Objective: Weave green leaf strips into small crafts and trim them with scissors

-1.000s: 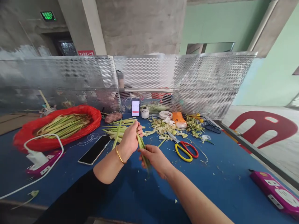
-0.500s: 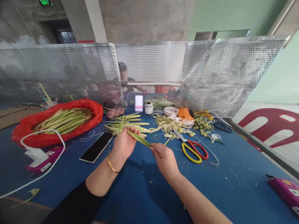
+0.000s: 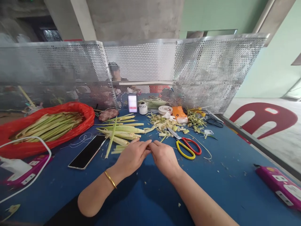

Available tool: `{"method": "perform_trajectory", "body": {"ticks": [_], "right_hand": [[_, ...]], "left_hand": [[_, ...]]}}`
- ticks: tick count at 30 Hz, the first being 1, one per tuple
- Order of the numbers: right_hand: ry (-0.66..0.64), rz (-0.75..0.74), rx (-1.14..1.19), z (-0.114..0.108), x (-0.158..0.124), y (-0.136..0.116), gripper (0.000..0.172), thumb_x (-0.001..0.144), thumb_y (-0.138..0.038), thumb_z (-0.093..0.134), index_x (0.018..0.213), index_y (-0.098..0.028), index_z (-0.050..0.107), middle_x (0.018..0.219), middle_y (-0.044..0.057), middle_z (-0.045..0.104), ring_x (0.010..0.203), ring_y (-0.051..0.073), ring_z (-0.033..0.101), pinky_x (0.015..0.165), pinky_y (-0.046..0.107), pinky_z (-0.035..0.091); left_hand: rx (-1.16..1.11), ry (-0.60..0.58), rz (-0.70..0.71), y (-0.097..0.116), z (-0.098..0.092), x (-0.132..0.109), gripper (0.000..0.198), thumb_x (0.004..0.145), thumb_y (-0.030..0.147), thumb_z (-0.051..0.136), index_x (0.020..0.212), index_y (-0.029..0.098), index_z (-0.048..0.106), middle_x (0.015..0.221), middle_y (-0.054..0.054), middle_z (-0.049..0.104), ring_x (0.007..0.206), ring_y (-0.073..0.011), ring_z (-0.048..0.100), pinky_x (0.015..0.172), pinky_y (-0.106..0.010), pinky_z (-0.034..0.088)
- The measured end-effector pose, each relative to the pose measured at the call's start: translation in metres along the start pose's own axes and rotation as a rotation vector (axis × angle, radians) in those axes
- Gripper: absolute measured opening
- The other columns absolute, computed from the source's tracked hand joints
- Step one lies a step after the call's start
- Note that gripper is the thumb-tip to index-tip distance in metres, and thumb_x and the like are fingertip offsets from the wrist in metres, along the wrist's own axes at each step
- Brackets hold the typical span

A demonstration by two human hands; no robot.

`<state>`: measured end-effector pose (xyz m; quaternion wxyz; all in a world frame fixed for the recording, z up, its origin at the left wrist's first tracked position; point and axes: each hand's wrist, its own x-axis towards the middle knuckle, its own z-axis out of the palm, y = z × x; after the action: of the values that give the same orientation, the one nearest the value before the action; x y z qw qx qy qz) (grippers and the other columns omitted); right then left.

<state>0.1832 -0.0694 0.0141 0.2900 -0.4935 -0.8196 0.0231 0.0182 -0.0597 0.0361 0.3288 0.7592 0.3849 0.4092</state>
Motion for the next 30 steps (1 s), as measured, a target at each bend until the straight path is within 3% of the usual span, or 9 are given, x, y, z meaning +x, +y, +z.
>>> {"method": "perform_trajectory", "body": {"ticks": [3, 6, 8, 13, 14, 17, 19, 25, 30], "right_hand": [[0.010, 0.077, 0.175, -0.003, 0.002, -0.001, 0.024, 0.091, -0.024, 0.042, 0.080, -0.020, 0.063, 0.075, 0.004, 0.063, 0.068, 0.015, 0.057, 0.059, 0.023, 0.036], [0.018, 0.225, 0.403, -0.010, 0.005, 0.002, 0.019, 0.086, -0.031, 0.053, 0.073, -0.020, 0.063, 0.063, 0.000, 0.059, 0.059, 0.014, 0.053, 0.054, 0.023, 0.036], [0.060, 0.326, 0.580, -0.015, 0.008, 0.007, 0.022, 0.084, -0.037, 0.056, 0.073, -0.020, 0.063, 0.057, -0.002, 0.054, 0.052, 0.013, 0.048, 0.050, 0.023, 0.035], [0.408, 0.531, 0.914, -0.025, 0.013, 0.020, 0.033, 0.082, -0.047, 0.054, 0.084, -0.016, 0.065, 0.061, -0.002, 0.050, 0.048, 0.010, 0.042, 0.048, 0.024, 0.035], [0.380, 0.541, 0.951, -0.026, 0.014, 0.020, 0.033, 0.079, -0.046, 0.058, 0.087, -0.016, 0.066, 0.060, -0.002, 0.050, 0.048, 0.010, 0.042, 0.048, 0.024, 0.035], [0.102, 0.491, 1.083, -0.024, 0.013, 0.014, 0.036, 0.068, -0.041, 0.070, 0.093, -0.015, 0.067, 0.060, -0.003, 0.052, 0.051, 0.010, 0.043, 0.050, 0.024, 0.036], [0.017, 0.460, 1.161, -0.020, 0.012, 0.008, 0.037, 0.066, -0.038, 0.072, 0.096, -0.016, 0.067, 0.059, -0.004, 0.052, 0.051, 0.009, 0.043, 0.051, 0.024, 0.036], [0.119, 0.469, 1.157, -0.014, 0.009, 0.003, 0.020, 0.071, -0.035, 0.071, 0.072, -0.016, 0.065, 0.051, -0.005, 0.051, 0.049, 0.009, 0.043, 0.051, 0.023, 0.034], [0.083, 0.428, 1.184, -0.017, 0.009, 0.002, 0.021, 0.072, -0.034, 0.070, 0.068, -0.016, 0.061, 0.051, -0.004, 0.053, 0.049, 0.009, 0.044, 0.051, 0.023, 0.036]], "left_hand": [[0.072, -0.121, -0.062, -0.001, -0.002, 0.000, 0.023, 0.083, 0.032, 0.058, 0.102, 0.026, 0.069, 0.083, -0.007, 0.069, 0.083, -0.0246, 0.061, 0.079, -0.029, 0.041], [0.101, -0.214, -0.099, 0.002, -0.009, 0.002, 0.024, 0.088, 0.032, 0.049, 0.080, 0.024, 0.070, 0.063, -0.002, 0.063, 0.061, -0.0179, 0.054, 0.061, -0.024, 0.035], [0.059, -0.197, -0.155, 0.003, -0.012, 0.004, 0.029, 0.088, 0.033, 0.048, 0.069, 0.022, 0.067, 0.057, -0.001, 0.058, 0.055, -0.0152, 0.049, 0.056, -0.023, 0.032], [-0.227, -0.144, -0.357, -0.001, -0.011, 0.007, 0.030, 0.085, 0.039, 0.049, 0.079, 0.018, 0.069, 0.057, 0.001, 0.052, 0.051, -0.0113, 0.039, 0.052, -0.022, 0.030], [-0.283, -0.154, -0.382, -0.001, -0.011, 0.007, 0.030, 0.084, 0.039, 0.050, 0.081, 0.017, 0.070, 0.056, 0.002, 0.050, 0.049, -0.0103, 0.036, 0.050, -0.021, 0.028], [-0.382, -0.186, -0.421, 0.001, -0.010, 0.007, 0.030, 0.082, 0.041, 0.053, 0.083, 0.016, 0.070, 0.054, 0.003, 0.047, 0.045, -0.0079, 0.029, 0.047, -0.022, 0.023], [-0.390, -0.219, -0.426, 0.001, -0.009, 0.006, 0.029, 0.081, 0.041, 0.054, 0.082, 0.016, 0.070, 0.054, 0.003, 0.047, 0.045, -0.0074, 0.029, 0.046, -0.022, 0.022], [-0.357, -0.333, -0.429, 0.004, -0.008, 0.003, 0.031, 0.083, 0.043, 0.054, 0.081, 0.016, 0.069, 0.056, 0.001, 0.053, 0.048, -0.0077, 0.037, 0.047, -0.020, 0.026], [-0.481, -0.373, -0.453, 0.011, -0.007, 0.009, 0.039, 0.085, 0.049, 0.051, 0.081, 0.014, 0.068, 0.073, -0.007, 0.066, 0.053, -0.0107, 0.054, 0.055, -0.022, 0.041]]}}
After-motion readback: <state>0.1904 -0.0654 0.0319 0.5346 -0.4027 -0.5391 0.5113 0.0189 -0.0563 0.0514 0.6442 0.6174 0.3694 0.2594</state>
